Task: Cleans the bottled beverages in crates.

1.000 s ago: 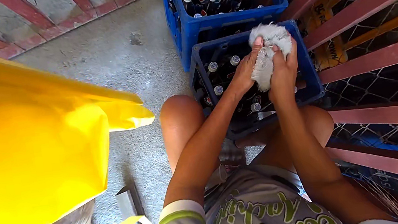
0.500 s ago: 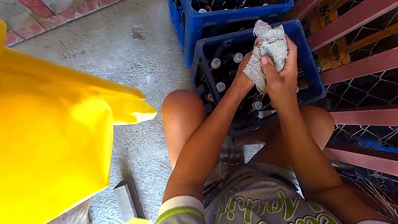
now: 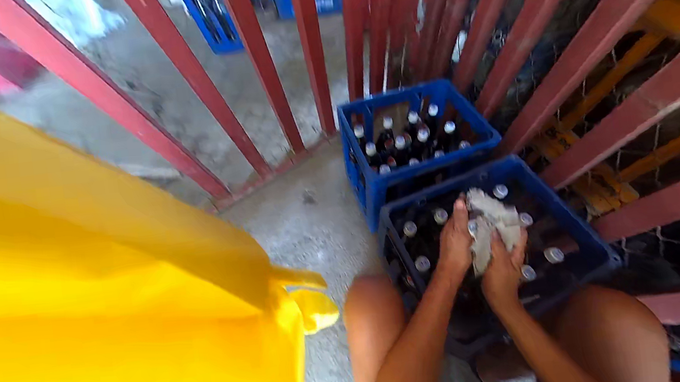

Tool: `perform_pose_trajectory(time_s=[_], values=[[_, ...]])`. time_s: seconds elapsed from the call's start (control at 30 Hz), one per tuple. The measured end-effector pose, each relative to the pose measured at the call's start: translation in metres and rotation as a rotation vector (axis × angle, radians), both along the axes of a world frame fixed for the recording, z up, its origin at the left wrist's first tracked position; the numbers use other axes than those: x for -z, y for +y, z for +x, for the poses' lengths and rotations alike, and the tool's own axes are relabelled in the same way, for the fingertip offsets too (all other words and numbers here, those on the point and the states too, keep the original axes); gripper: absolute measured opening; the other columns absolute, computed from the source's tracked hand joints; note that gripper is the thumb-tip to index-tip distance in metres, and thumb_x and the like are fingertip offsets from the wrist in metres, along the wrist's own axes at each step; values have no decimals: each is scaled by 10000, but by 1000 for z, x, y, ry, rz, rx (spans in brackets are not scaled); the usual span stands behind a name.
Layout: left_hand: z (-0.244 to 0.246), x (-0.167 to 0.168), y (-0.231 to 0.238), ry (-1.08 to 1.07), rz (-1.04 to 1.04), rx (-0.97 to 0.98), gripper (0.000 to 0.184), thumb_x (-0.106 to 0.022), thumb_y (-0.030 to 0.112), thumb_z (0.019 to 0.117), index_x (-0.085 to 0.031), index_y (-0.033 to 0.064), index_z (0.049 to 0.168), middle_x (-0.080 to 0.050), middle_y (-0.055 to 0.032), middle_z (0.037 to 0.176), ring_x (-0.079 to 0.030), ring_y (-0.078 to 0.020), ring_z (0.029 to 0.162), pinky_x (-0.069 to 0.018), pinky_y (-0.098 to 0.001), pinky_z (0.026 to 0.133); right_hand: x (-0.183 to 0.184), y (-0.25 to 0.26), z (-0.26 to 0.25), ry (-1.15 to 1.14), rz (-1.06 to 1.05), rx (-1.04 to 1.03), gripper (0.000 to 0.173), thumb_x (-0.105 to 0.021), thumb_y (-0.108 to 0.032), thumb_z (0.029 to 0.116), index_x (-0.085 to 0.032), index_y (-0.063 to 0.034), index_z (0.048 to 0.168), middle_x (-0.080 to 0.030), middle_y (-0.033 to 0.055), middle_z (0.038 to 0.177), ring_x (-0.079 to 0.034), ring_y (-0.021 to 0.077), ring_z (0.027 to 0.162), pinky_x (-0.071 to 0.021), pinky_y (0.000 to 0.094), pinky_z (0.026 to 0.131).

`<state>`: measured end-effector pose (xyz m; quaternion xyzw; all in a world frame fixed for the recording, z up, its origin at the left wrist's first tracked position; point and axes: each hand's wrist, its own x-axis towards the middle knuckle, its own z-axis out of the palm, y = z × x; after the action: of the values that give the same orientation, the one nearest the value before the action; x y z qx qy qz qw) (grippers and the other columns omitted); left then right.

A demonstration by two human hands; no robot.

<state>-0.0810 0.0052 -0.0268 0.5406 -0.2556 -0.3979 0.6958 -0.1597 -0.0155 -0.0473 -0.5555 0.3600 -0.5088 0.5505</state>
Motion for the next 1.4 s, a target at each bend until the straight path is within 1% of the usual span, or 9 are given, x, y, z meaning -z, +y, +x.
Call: perform_pose_trajectory(time_s=[0.2, 0.3, 0.4, 0.57, 0.77, 0.87, 0.97, 1.17, 1.4], values=[[2, -6, 4, -86, 57, 6, 601, -112, 282, 1128, -332, -88, 1547, -333, -244, 1623, -297, -262, 1534, -204, -400, 1260, 9, -28, -13, 204, 13, -75, 459, -448, -53, 982, -425, 153, 1392, -552, 248, 1343, -575, 135, 1203, -467, 270, 1033], [0, -2, 2, -73, 82, -16, 620, -104, 308, 1130, -409, -69, 1516, -415, -227, 1580, -440, -255, 1441, -318, -396, 1196, 17, -40, -27, 383, -236, -78, 544, -458, 44, 867, -493, 138, 1401, -405, 342, 1517, -383, 432, 1439, -315, 526, 1187], [0, 1, 1, -61, 60, -55, 638, -90, 301, 1124, -489, -65, 1460, -524, -224, 1486, -559, -218, 1293, -397, -370, 1118, 26, -20, -28, 444, -443, -117, 489, -468, 25, 883, -581, 113, 1350, -504, 329, 1454, -468, 488, 1373, -367, 605, 1139], [-3, 5, 0, -26, 49, -76, 660, -74, 287, 1121, -599, -63, 1316, -668, -84, 845, -630, -115, 778, -530, -304, 833, 34, -28, -52, 593, -334, -278, 447, -480, 126, 854, -663, 88, 1259, -581, 324, 1356, -532, 529, 1265, -400, 668, 1056], [6, -2, 2, -53, 100, 73, 572, -141, 271, 1124, -463, -50, 1472, -639, -195, 1222, -596, -202, 1110, -449, -368, 1014, -28, -37, -60, 779, -501, -398, 691, -479, -553, 964, -611, -2, 1360, -712, 183, 900, -692, 358, 759, -536, 594, 670], [16, -23, 5, -47, 141, 212, 582, -284, 288, 1117, -194, 3, 1617, -408, -260, 1555, -457, -294, 1402, -363, -445, 1162, -61, -30, -42, 1078, -481, -502, 720, -657, -508, 925, -539, -11, 1432, -727, 255, 940, -707, 486, 842, -516, 692, 731], [17, -37, 9, -28, 225, 311, 689, -397, 298, 1104, -55, 34, 1640, -363, -262, 1589, -422, -297, 1444, -355, -448, 1184, -71, -24, -33, 1184, -504, -432, 655, -670, -483, 932, -611, 39, 1323, -717, 295, 982, -694, 524, 912, -498, 709, 760], [22, -26, 9, -135, 184, 426, 675, -528, 247, 1073, -214, -11, 1612, -530, -286, 1439, -533, -340, 1334, -419, -473, 1128, -75, -25, -39, 1256, -443, -401, 512, -726, -440, 897, -695, 57, 1017, -682, 297, 852, -669, 519, 858, -458, 708, 717], [48, -28, 9, -55, 135, 68, 441, -473, 149, 1086, -451, -38, 1485, -600, -254, 1321, -620, -274, 1155, -492, -416, 1003, -74, -14, -57, 1185, -568, -460, 454, -693, -438, 892, -727, -4, 1019, -695, 201, 788, -678, 413, 748, -467, 628, 638]])
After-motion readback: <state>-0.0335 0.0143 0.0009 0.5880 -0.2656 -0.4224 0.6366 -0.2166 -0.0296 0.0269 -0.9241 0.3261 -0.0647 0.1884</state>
